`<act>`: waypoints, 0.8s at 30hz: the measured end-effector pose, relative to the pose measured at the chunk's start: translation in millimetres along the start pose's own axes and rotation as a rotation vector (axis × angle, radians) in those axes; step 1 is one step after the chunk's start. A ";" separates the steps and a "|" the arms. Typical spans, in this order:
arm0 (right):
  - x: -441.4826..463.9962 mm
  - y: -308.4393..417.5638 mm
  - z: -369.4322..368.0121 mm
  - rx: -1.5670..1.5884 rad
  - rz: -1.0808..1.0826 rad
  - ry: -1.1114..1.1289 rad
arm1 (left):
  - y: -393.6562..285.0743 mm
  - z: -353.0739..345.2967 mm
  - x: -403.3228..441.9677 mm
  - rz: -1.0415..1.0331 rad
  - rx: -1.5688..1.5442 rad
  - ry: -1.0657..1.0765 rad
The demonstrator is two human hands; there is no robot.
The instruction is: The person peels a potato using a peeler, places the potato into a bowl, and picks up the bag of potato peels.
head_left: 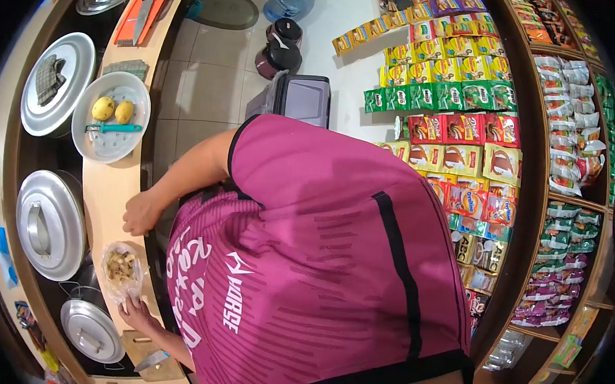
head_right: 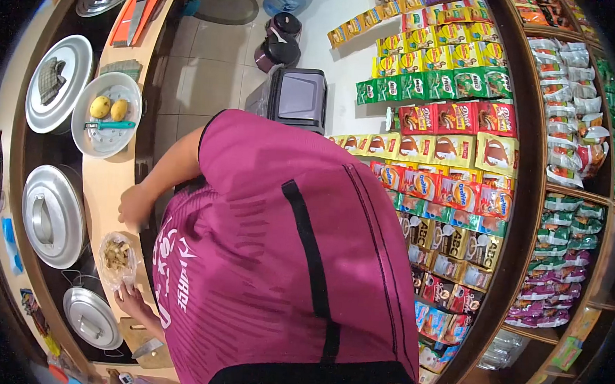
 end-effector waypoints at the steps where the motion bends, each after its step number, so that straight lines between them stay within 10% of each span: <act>1: -2.0 0.8 -5.3 -0.002 0.002 -0.002 | 1.9 -0.2 -0.2 -0.002 -0.010 0.005; 12: -15.5 24.8 6.3 -0.073 0.243 -0.381 | 13.6 3.5 6.3 0.013 -0.001 -0.047; 22: 53.9 42.1 85.6 0.295 0.042 -0.387 | 8.8 -6.5 -11.4 0.064 -0.075 -0.104; 24: 89.9 40.0 58.2 0.234 -0.109 -0.050 | 11.1 -7.3 -12.1 0.062 -0.084 -0.096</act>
Point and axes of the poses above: each hand's wrist, its own x-axis towards the middle knuckle, its own z-axis out of the back of the hand, y = z × x, the point moved 10 cm from there along x, towards the middle knuckle
